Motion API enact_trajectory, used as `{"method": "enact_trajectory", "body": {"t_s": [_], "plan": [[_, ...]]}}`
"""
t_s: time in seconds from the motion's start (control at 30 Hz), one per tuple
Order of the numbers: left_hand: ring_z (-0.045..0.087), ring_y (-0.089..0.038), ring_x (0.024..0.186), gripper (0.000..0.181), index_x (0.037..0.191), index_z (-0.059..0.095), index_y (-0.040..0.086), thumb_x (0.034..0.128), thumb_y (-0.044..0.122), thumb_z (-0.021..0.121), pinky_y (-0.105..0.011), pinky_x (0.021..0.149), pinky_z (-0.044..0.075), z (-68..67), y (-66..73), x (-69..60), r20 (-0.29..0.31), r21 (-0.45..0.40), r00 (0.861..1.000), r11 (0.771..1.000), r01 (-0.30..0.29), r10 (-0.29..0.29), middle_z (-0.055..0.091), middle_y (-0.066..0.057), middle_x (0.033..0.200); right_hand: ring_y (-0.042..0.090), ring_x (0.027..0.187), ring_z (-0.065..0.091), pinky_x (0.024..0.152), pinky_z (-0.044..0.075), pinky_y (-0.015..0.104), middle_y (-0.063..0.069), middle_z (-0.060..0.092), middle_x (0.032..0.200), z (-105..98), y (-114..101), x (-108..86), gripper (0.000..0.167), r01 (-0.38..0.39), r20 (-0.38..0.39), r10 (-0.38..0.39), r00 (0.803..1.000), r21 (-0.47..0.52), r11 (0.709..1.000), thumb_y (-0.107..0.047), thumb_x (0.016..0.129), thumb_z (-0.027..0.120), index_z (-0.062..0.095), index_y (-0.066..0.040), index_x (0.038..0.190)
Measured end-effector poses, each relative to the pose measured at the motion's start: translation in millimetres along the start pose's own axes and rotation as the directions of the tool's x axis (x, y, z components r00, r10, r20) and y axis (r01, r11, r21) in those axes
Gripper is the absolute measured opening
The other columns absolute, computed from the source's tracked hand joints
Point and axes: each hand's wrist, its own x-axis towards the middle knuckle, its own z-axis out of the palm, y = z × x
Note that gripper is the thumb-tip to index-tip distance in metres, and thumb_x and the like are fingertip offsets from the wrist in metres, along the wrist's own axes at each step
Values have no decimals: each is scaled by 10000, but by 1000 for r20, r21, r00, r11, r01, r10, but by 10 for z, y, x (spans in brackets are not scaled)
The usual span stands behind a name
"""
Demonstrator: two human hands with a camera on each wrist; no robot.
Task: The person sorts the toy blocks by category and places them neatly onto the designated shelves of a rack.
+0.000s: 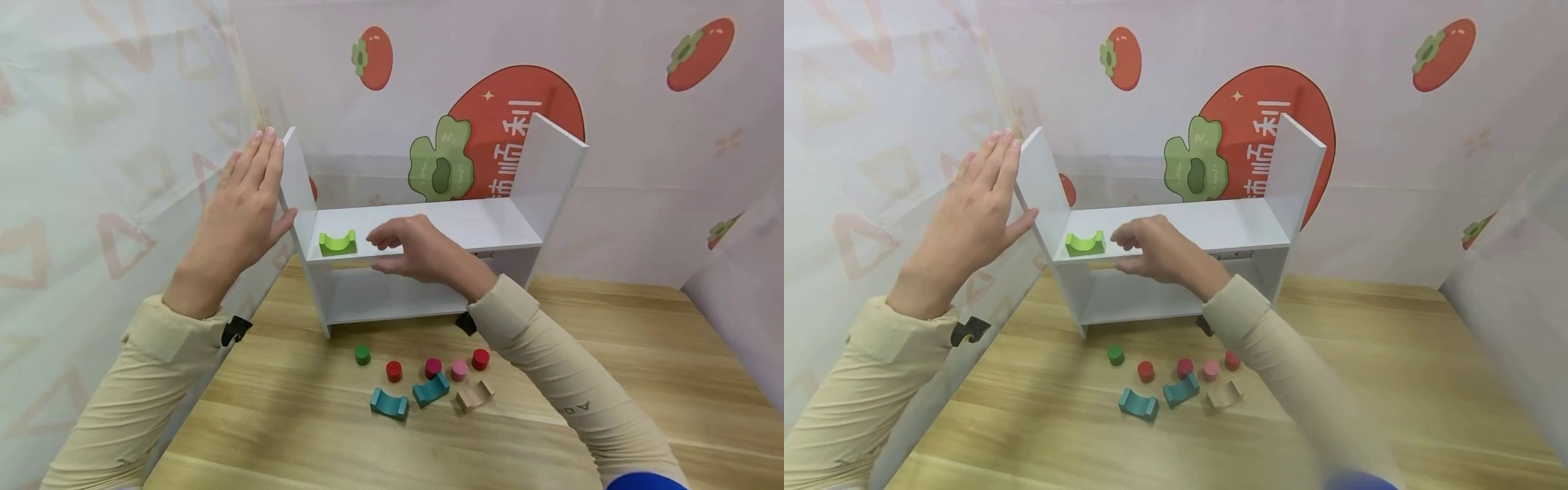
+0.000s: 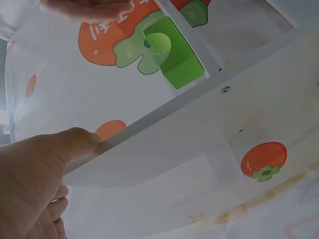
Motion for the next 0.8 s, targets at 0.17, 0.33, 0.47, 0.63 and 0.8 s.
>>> {"method": "enact_trajectory", "body": {"t_s": [0.17, 0.33, 0.47, 0.63, 0.8], "plan": [[190, -375, 1648, 978, 1657, 183, -60, 912, 128, 788, -573, 1319, 227, -6, 8, 4, 16, 3, 1000, 1000, 6, -6, 207, -222, 1755, 212, 1089, 760, 958, 630, 378, 78, 793, 1177, 53, 28, -268, 374, 40, 52, -38, 998, -27, 999, -196, 905, 847, 770, -70, 1249], [195, -379, 1646, 977, 1656, 187, -60, 909, 124, 790, -571, 1320, 224, -4, 10, 6, 13, 0, 1000, 1000, 5, -5, 213, -226, 1752, 217, 1077, 758, 938, 635, 370, 67, 789, 1161, 102, 119, -547, 358, 81, 109, -78, 991, -21, 996, -173, 904, 845, 767, -66, 1237], [198, -381, 1645, 977, 1655, 190, -63, 905, 117, 791, -574, 1318, 228, -3, 8, 7, 10, -4, 1000, 1000, 7, -7, 215, -226, 1752, 211, 1039, 765, 901, 641, 329, 67, 794, 1146, 173, 218, -759, 344, 96, 144, -94, 985, -13, 995, -146, 896, 848, 767, -54, 1218], [203, -385, 1642, 976, 1651, 192, -70, 903, 117, 791, -584, 1311, 239, -3, 5, 4, 11, 0, 1000, 1000, 5, -5, 225, -237, 1746, 184, 994, 772, 858, 643, 280, 75, 802, 1127, 287, 340, -1012, 322, 84, 201, -84, 976, 6, 996, -124, 885, 853, 773, -36, 1184], [202, -386, 1642, 971, 1652, 191, -69, 907, 116, 787, -586, 1313, 234, -5, 2, -2, 13, -2, 1000, 1000, 6, -6, 217, -234, 1749, 161, 983, 762, 841, 634, 257, 72, 796, 1143, 446, 461, -1226, 309, 33, 263, -38, 964, 23, 999, -123, 894, 843, 772, -49, 1185]]}}
